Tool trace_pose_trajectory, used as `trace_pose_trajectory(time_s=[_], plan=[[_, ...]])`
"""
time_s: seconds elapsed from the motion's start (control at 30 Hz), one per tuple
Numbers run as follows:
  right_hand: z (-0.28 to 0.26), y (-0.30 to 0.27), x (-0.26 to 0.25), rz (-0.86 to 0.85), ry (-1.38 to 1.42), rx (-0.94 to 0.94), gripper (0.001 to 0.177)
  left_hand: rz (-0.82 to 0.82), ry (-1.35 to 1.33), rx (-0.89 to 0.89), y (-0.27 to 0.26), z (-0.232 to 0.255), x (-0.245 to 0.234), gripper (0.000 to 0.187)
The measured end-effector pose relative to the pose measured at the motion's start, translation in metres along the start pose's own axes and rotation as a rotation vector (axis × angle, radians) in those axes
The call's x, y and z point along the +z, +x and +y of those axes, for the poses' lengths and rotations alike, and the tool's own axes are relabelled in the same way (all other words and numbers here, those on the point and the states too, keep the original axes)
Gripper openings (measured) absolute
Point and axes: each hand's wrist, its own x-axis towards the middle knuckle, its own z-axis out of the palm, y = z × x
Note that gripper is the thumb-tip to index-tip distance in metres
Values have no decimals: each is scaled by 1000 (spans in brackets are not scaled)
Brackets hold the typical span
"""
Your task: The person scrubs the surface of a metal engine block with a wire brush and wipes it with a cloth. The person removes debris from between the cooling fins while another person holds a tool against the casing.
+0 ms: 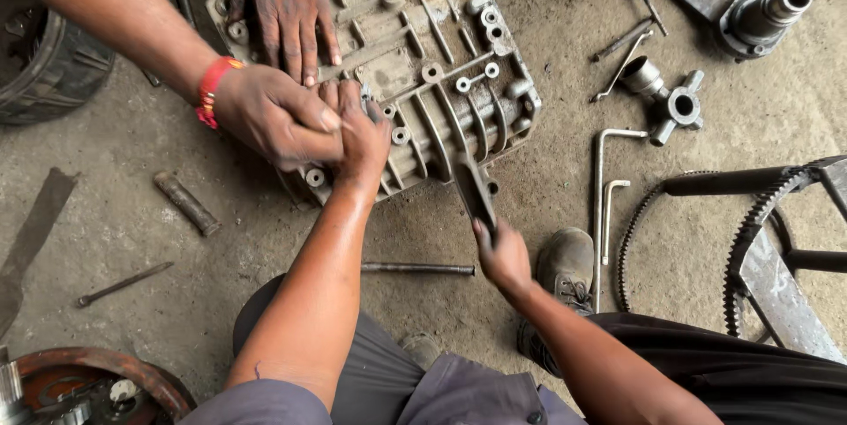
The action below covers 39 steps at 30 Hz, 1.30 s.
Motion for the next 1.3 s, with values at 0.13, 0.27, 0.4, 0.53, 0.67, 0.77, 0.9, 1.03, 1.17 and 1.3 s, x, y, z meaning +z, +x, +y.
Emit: trace_pose_trajectory(time_s=[0.13,0.27,0.4,0.53,0.67,0.77,0.9,1.03,1.17,1.3], plan=[[-33,14,-14,7,99,3,47,108,107,43,2,3,-4,20],[-129,99,-49,-130,-60,28,69,126,167,75,1,12,-22,24],[-93,71,-19,136,32,-200,51,177,194,120,6,16,-29,24],[-5,-2,5,134,76,-86,47,119,197,81,3,13,-23,22],[-42,21,-8,-21,167,47,47,139,182,86,1,15,-24,24],[-115,85,-39,-14,-65,-109,67,173,186,109,0,15,-26,24],[-121,88,-36,-110,-130,15,65,162,209,91,2,15,-25,22],[-2,-7,0,-20,-86,-1,53,175,184,118,-1,3,-14,22],[4,-1,-8,45,-27,-132,55,94,19,13,-3,-12,20,16],[-104,50,-25,-145,-21,52,60,19,-42,-64,-3,-8,22,15]])
